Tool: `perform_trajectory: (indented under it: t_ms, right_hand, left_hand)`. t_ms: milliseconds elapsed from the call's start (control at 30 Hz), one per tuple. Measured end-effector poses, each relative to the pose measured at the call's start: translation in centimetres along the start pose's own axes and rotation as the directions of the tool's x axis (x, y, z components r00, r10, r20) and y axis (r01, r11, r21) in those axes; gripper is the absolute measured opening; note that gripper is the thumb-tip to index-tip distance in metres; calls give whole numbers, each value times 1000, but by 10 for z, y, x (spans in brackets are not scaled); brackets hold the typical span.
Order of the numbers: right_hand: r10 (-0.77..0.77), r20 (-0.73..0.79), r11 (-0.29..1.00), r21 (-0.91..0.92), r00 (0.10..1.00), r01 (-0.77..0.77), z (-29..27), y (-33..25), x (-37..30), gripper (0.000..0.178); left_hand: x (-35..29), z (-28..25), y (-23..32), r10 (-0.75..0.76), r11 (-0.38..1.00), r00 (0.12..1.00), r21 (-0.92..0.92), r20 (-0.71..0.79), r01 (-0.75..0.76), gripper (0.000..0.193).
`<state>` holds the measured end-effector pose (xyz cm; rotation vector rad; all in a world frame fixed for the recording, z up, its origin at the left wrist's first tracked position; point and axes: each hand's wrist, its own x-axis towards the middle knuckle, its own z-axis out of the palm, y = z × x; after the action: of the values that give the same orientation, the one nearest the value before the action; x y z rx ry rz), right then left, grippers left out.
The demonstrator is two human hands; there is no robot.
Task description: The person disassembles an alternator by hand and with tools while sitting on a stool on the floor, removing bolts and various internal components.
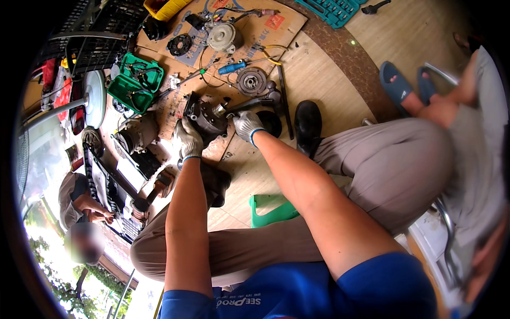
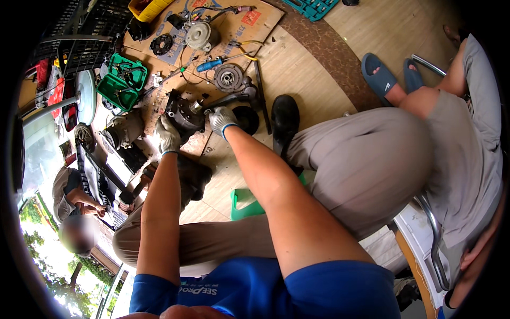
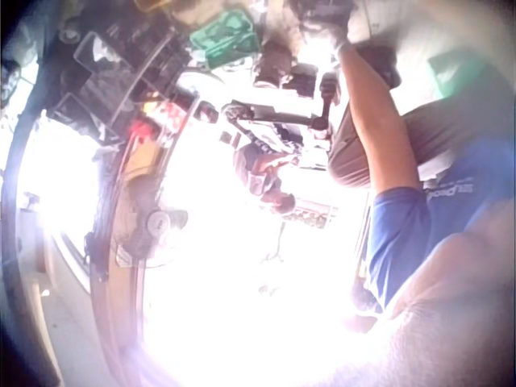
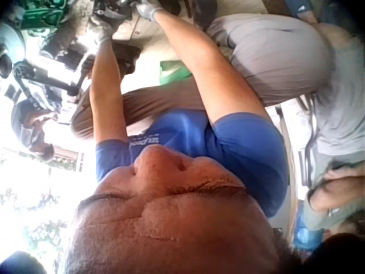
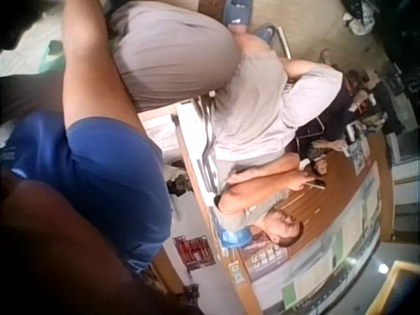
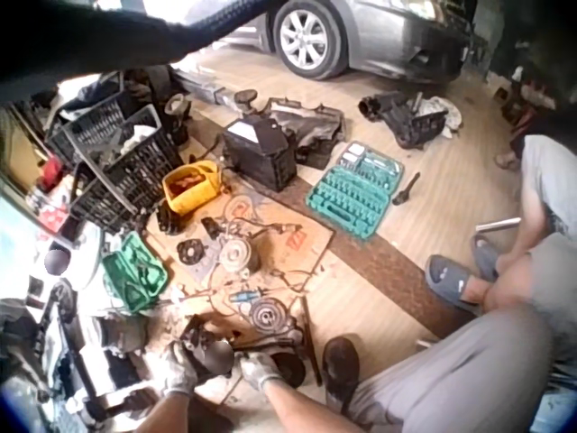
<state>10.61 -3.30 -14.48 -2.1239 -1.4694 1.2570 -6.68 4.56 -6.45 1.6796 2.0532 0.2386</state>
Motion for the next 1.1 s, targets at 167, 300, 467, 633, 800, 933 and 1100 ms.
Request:
perform_trajectory:
  t_ms: [167,300,467,633,800,933,1100]
  right_hand:
    - [131,-29,983,-124,991,-134,63,43,33,28]
    - [289,174,957,-48,941,-285,45,-10,22,29]
    - [243,377,866,-500,894,-25,24,15,42,29]
    - [-66,659,473,-641,749,605,-13,-37,21,26]
    - [124,383,824,-554,915,121,16,5,26,27]
    - [354,69,935,-32,933,-353,-17,-41,-19,37]
    - [282,103,949,-178,954,-262,-24,-43,-26,30]
  left_hand:
    - [3,21,18,102,994,994,45,-27,-100,58]
    - [10,10,-24,104,988,992,125,-66,-95,54]
    - [13,27,15,-40,994,999,96,-28,43,54]
    - [40,0,-7,-396,913,916,133,67,385,61]
    - [63,16,-10,-406,903,877,263,258,340,71]
    - [67,-4,-18,-513,852,816,268,267,449,76]
    - [88,15,-47,-489,870,761,174,425,462,65]
